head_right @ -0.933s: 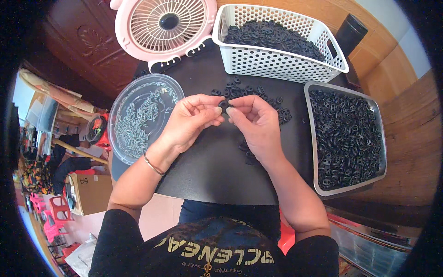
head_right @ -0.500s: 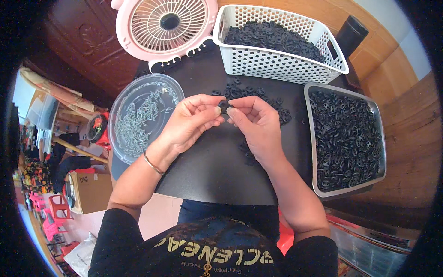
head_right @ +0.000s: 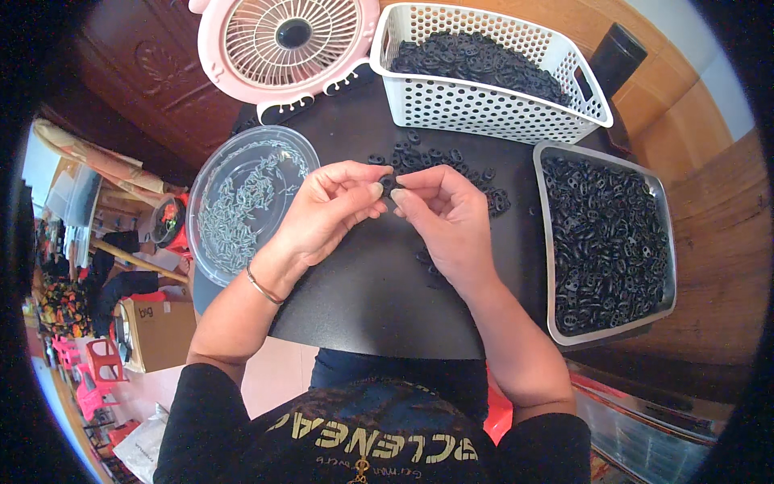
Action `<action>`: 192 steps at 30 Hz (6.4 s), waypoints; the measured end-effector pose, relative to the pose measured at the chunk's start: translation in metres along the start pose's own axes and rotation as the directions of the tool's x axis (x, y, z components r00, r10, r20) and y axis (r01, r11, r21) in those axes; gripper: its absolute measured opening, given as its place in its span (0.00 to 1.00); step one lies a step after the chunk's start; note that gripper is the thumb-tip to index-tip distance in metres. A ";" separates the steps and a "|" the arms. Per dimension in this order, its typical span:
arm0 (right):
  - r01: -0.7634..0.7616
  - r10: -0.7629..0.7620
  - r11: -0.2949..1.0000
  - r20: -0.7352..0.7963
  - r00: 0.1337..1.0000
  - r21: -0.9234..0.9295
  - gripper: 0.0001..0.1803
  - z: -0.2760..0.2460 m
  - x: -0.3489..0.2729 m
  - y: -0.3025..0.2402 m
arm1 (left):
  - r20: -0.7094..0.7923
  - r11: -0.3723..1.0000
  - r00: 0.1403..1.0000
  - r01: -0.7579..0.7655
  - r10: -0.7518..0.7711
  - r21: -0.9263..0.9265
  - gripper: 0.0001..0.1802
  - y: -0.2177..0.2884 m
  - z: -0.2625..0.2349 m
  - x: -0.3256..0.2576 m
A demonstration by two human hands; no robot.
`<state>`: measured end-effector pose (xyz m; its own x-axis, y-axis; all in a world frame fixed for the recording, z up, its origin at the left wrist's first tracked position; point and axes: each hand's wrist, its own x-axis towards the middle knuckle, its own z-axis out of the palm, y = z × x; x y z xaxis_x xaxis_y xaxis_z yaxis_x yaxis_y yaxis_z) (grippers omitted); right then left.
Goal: The person repeatedly picks up small black plastic rings and silver screws, inserts the screws into the rings, and places the assembled units into a clear plastic container. The process is repetitive and performed by hand at a table with a pink fan and baskets of parts nearby.
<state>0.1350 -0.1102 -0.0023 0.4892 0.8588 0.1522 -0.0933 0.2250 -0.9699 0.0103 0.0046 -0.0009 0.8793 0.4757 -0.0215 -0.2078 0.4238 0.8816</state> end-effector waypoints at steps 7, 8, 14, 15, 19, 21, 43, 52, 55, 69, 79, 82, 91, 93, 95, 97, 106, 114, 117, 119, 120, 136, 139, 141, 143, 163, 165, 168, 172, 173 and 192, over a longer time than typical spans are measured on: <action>0.091 -0.091 0.996 -0.008 0.996 -0.023 0.08 0.007 0.000 0.001 | -0.004 0.978 0.999 0.045 -0.047 -0.204 0.11 -0.004 0.002 0.002; 0.099 -0.099 0.995 -0.004 0.995 -0.027 0.08 0.008 0.001 0.000 | 0.002 0.975 0.999 0.046 -0.047 -0.218 0.11 -0.004 0.002 0.002; 0.067 -0.067 0.998 0.019 0.998 -0.010 0.11 0.005 0.001 0.003 | -0.028 0.976 0.999 0.019 -0.025 -0.218 0.12 -0.005 0.001 0.002; 0.064 -0.064 0.998 0.020 0.998 -0.004 0.11 0.005 0.002 0.003 | -0.038 0.978 0.999 0.008 -0.016 -0.207 0.11 -0.005 0.001 0.002; 0.061 -0.061 0.998 0.031 0.998 0.009 0.11 0.005 0.002 0.003 | -0.057 0.979 0.998 -0.006 -0.006 -0.205 0.10 -0.004 0.000 0.002; 0.059 -0.060 0.998 0.040 0.997 0.017 0.12 0.005 0.002 0.003 | -0.061 0.981 0.998 -0.012 0.000 -0.194 0.10 -0.004 0.001 0.002; 0.397 -0.440 0.840 -0.036 0.897 -0.371 0.08 0.007 0.002 0.005 | -0.135 0.970 0.991 -0.008 -0.026 -0.244 0.11 -0.002 0.002 0.000; 0.487 -0.551 0.713 0.028 0.834 -0.505 0.10 0.005 0.004 0.007 | -0.101 0.967 0.994 0.013 -0.040 -0.255 0.10 -0.001 0.002 -0.001; 0.464 -0.519 0.756 0.009 0.855 -0.461 0.10 0.004 0.003 0.005 | -0.102 0.966 0.994 0.017 -0.044 -0.256 0.10 0.000 0.004 0.000; 0.436 -0.491 0.783 -0.009 0.871 -0.444 0.11 0.003 0.002 0.003 | -0.069 0.970 0.996 0.043 -0.061 -0.239 0.07 -0.003 0.003 -0.001; 0.472 -0.547 0.724 -0.003 0.837 -0.504 0.11 0.003 0.003 0.003 | -0.066 0.970 0.996 0.039 -0.056 -0.240 0.07 -0.003 0.004 -0.002; 0.467 -0.536 0.744 -0.010 0.844 -0.478 0.11 0.002 0.002 0.004 | -0.066 0.969 0.996 0.043 -0.061 -0.243 0.07 -0.003 0.004 -0.003; 0.463 -0.536 0.735 -0.006 0.844 -0.496 0.11 0.003 0.001 0.003 | -0.060 0.970 0.997 0.039 -0.055 -0.242 0.06 -0.004 0.003 -0.002; 0.465 -0.540 0.730 -0.005 0.842 -0.501 0.10 0.003 0.001 0.003 | -0.061 0.972 0.997 0.041 -0.056 -0.230 0.06 -0.003 0.004 -0.002; 0.468 -0.544 0.723 -0.001 0.839 -0.508 0.10 0.003 0.001 0.002 | -0.058 0.976 0.997 0.039 -0.053 -0.214 0.06 -0.003 0.003 -0.002; 0.478 -0.558 0.703 0.009 0.830 -0.527 0.10 0.002 0.002 0.002 | -0.055 0.980 0.997 0.037 -0.048 -0.195 0.05 -0.002 0.003 -0.002; 0.485 -0.571 0.662 0.034 0.820 -0.571 0.10 0.003 0.001 0.001 | -0.073 0.987 0.997 0.022 -0.034 -0.160 0.06 -0.002 0.004 -0.003; 0.421 -0.454 0.803 0.025 0.891 -0.421 0.18 0.007 0.005 0.001 | -0.016 0.958 0.993 0.111 -0.119 -0.266 0.05 -0.004 -0.004 0.002; 0.409 -0.412 0.821 0.082 0.907 -0.398 0.20 0.004 0.007 0.003 | 0.010 0.954 0.992 0.127 -0.129 -0.273 0.05 -0.004 -0.006 0.002; 0.384 -0.365 0.839 0.127 0.923 -0.386 0.21 0.001 0.007 0.003 | 0.024 0.957 0.992 0.129 -0.127 -0.261 0.05 -0.003 -0.007 0.002; 0.376 -0.352 0.836 0.136 0.926 -0.399 0.21 0.001 0.007 0.003 | 0.030 0.958 0.992 0.130 -0.126 -0.255 0.05 -0.003 -0.008 0.002; 0.281 -0.262 0.777 0.118 0.958 -0.563 0.15 0.002 -0.001 -0.001 | 0.026 0.982 0.987 0.160 -0.158 -0.102 0.03 0.000 -0.007 0.000; 0.255 -0.245 0.791 0.095 0.965 -0.556 0.15 0.002 -0.002 -0.001 | 0.047 0.979 0.984 0.176 -0.172 -0.106 0.03 0.002 -0.006 -0.001; 0.227 -0.219 0.836 0.075 0.973 -0.500 0.15 0.003 -0.002 0.000 | 0.044 0.979 0.987 0.158 -0.154 -0.132 0.03 0.002 -0.004 -0.001; 0.194 -0.181 0.890 0.070 0.981 -0.413 0.16 0.002 0.001 0.000 | 0.019 0.983 0.990 0.139 -0.138 -0.116 0.03 0.002 -0.002 0.001; 0.422 -0.631 0.691 -0.204 0.749 -0.587 0.24 -0.007 0.098 -0.057 | 0.131 0.053 0.890 -0.171 0.437 0.984 0.08 0.086 -0.072 -0.042; 0.363 -0.629 0.658 -0.217 0.746 -0.659 0.25 -0.012 0.098 -0.059 | 0.164 -0.097 0.910 -0.137 0.381 0.986 0.09 0.081 -0.078 -0.045; 0.401 -0.657 0.582 -0.118 0.744 -0.708 0.24 -0.008 0.088 -0.050 | 0.184 -0.321 0.926 -0.073 0.330 0.944 0.07 0.069 -0.081 -0.050; 0.346 -0.482 0.713 -0.067 0.874 -0.610 0.17 -0.008 0.057 -0.040 | 0.156 -0.453 0.946 -0.010 0.285 0.891 0.05 0.054 -0.084 -0.046; 0.298 -0.413 0.748 -0.065 0.908 -0.594 0.16 -0.008 0.049 -0.040 | 0.155 -0.475 0.944 0.001 0.290 0.880 0.05 0.051 -0.084 -0.044; 0.551 -0.128 0.211 0.536 0.835 -0.808 0.07 0.028 0.037 0.010 | 0.015 0.854 0.966 -0.236 0.258 0.463 0.04 0.052 0.000 -0.001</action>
<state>0.1280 -0.0632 -0.0014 -0.0443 0.9344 0.3534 0.9501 0.1487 -0.2742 -0.0017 0.0263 0.0449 0.8021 0.5575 0.2141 -0.1863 -0.1071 0.9766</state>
